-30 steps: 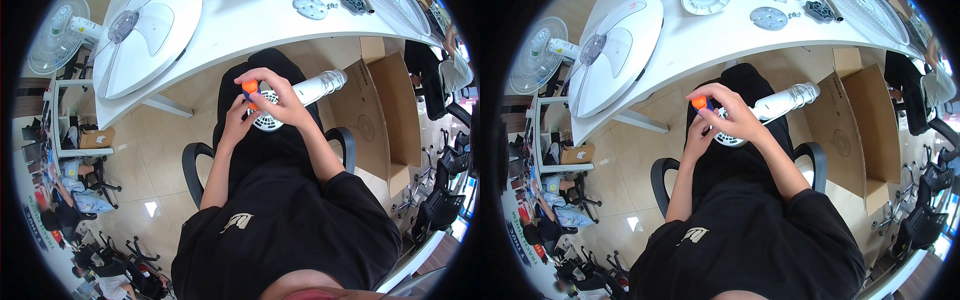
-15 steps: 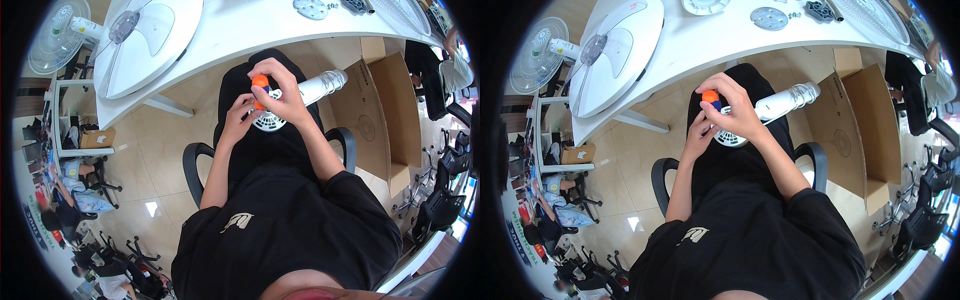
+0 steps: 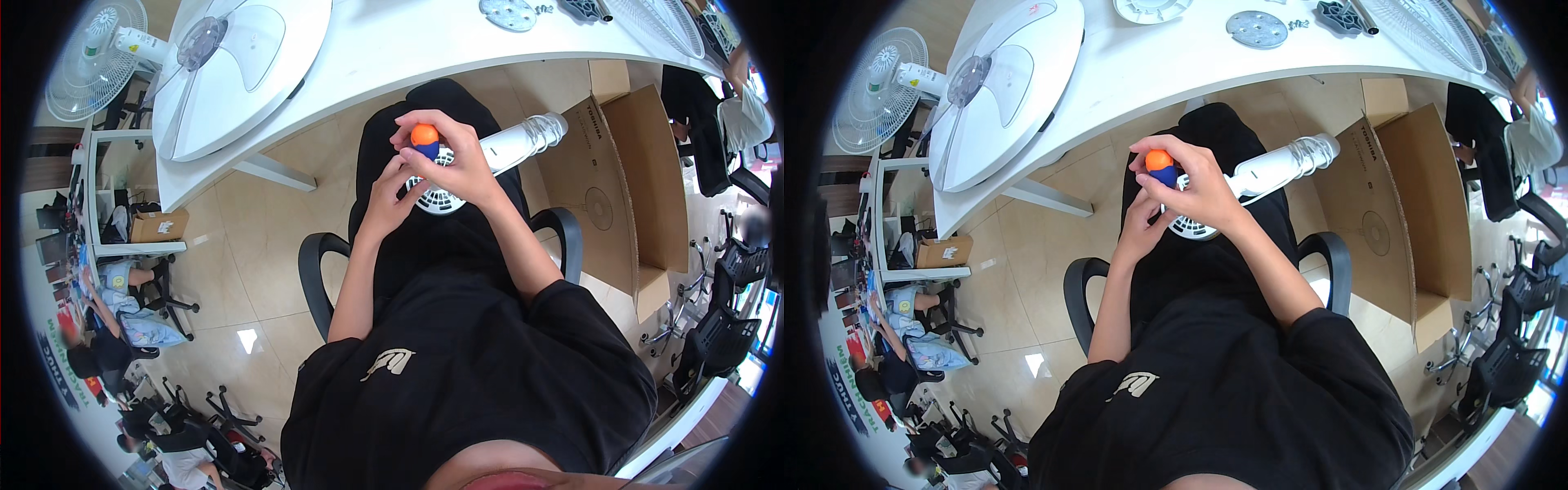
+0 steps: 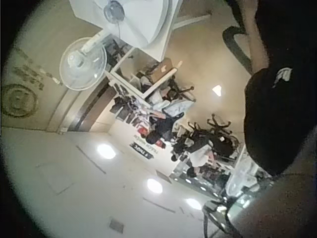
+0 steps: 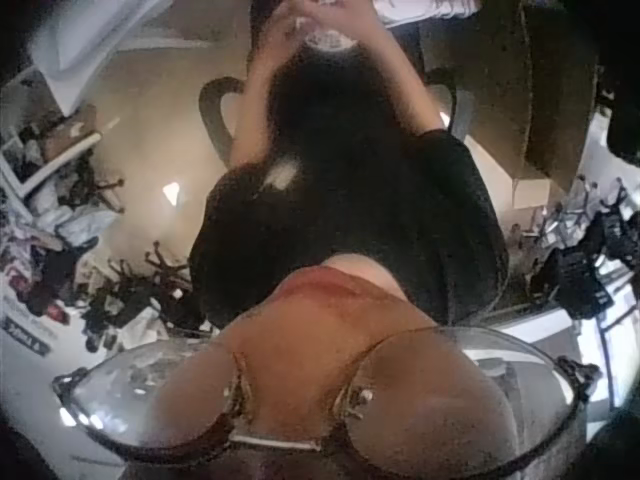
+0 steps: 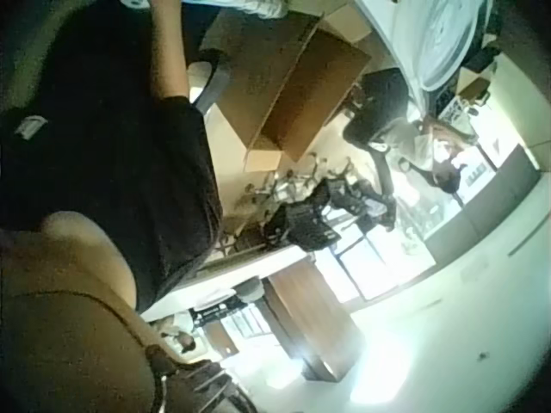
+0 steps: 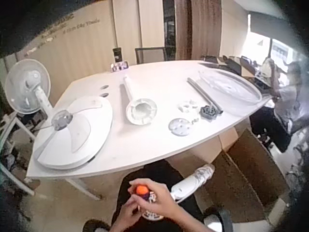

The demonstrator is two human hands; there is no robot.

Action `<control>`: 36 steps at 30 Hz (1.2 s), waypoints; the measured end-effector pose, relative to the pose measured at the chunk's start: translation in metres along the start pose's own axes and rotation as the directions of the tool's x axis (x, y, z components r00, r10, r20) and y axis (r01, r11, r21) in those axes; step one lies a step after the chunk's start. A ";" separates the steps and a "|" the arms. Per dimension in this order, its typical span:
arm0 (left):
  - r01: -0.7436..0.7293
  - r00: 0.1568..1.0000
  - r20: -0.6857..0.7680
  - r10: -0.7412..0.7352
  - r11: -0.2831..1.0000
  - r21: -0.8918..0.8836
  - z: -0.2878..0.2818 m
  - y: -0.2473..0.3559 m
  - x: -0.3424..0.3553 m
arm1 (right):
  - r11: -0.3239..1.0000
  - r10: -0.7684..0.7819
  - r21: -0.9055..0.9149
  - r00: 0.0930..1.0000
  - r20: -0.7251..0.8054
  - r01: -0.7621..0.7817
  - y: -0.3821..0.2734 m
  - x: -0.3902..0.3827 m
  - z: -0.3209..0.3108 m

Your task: Disassembling the motor housing of an electric fan using a screwdriver.

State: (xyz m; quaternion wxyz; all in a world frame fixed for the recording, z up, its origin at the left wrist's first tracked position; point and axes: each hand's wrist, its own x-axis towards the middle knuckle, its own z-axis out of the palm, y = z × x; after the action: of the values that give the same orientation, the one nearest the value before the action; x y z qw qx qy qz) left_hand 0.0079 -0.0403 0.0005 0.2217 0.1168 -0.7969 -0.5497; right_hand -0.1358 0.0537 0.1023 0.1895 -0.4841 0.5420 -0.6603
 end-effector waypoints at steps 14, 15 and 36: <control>0.212 0.974 0.098 -0.204 0.973 -0.087 -0.009 0.015 0.001 | 0.992 0.125 0.013 0.992 0.031 -0.126 0.002 -0.003 -0.004; 0.213 0.974 0.097 -0.205 0.973 -0.086 -0.010 0.016 0.000 | 0.991 0.136 0.020 0.991 0.019 -0.136 0.002 -0.003 -0.004; -0.001 0.997 0.074 -0.010 0.989 0.150 -0.005 0.023 0.002 | 0.980 0.195 0.005 0.957 -0.216 -0.199 -0.007 0.000 -0.035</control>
State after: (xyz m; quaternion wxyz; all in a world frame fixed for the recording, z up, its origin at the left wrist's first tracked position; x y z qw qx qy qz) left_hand 0.0094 -0.0367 0.0235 0.1813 0.1145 -0.8433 -0.4929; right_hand -0.1631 0.0751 0.1105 0.1904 -0.3550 0.6104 -0.6820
